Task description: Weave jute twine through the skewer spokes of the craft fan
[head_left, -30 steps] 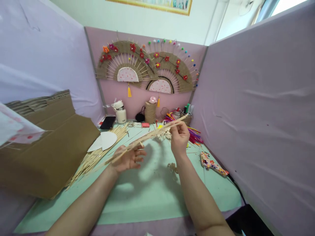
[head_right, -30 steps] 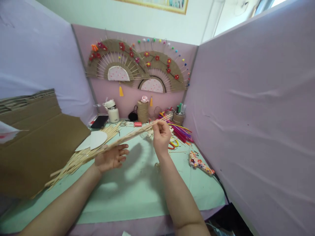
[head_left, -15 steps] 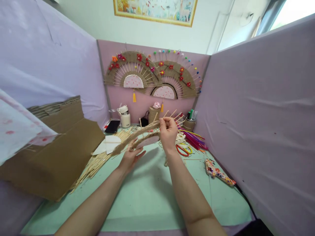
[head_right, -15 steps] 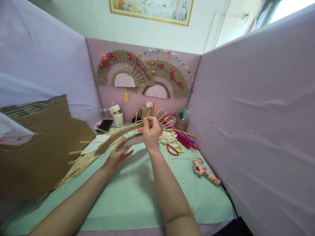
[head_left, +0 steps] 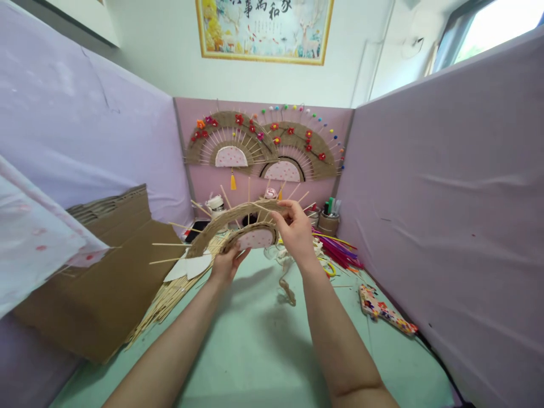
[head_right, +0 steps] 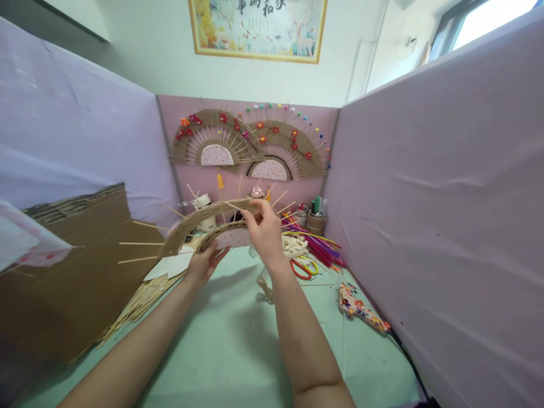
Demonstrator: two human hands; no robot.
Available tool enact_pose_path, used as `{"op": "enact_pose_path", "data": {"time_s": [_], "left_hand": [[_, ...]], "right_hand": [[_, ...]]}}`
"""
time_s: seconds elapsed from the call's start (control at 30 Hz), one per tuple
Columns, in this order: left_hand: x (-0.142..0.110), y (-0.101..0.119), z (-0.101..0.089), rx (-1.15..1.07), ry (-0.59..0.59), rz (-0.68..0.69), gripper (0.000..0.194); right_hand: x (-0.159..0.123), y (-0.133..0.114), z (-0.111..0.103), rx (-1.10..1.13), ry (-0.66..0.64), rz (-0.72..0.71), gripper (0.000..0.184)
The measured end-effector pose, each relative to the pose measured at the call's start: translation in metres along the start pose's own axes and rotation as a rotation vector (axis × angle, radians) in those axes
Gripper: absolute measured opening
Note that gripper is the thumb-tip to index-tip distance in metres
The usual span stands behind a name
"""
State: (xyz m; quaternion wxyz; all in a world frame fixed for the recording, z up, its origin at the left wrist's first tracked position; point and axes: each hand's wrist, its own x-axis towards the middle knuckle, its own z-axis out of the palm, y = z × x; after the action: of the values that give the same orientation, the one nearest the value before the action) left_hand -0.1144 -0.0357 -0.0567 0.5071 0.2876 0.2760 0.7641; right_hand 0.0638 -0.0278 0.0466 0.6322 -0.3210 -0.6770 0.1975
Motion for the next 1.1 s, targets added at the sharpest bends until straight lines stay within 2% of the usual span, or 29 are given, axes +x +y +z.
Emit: {"op": "enact_pose_path", "data": {"time_s": [0.13,0.37,0.7,0.8,0.97,1.1], "left_hand": [[-0.001,0.000,-0.009,0.000,0.021,-0.030,0.029],[-0.016,-0.006,-0.030,0.018,0.032,-0.048,0.032],[-0.010,0.002,-0.032,-0.012,0.113,-0.035,0.032],[-0.008,0.005,-0.034,-0.019,0.089,-0.017,0.033],[-0.009,0.008,-0.036,-0.001,-0.016,0.015,0.032],[-0.010,0.007,-0.037,0.032,-0.031,0.050,0.033]], "right_hand": [[0.007,-0.006,-0.018,-0.138,-0.154,-0.066,0.017],[0.004,0.000,-0.040,-0.252,-0.196,-0.016,0.017],[0.008,0.002,-0.046,-0.204,0.006,-0.012,0.015],[0.009,0.006,-0.046,-0.190,0.088,-0.031,0.016],[0.009,0.003,-0.047,-0.214,0.180,-0.081,0.015],[0.008,-0.002,-0.051,-0.266,0.239,-0.161,0.015]]}}
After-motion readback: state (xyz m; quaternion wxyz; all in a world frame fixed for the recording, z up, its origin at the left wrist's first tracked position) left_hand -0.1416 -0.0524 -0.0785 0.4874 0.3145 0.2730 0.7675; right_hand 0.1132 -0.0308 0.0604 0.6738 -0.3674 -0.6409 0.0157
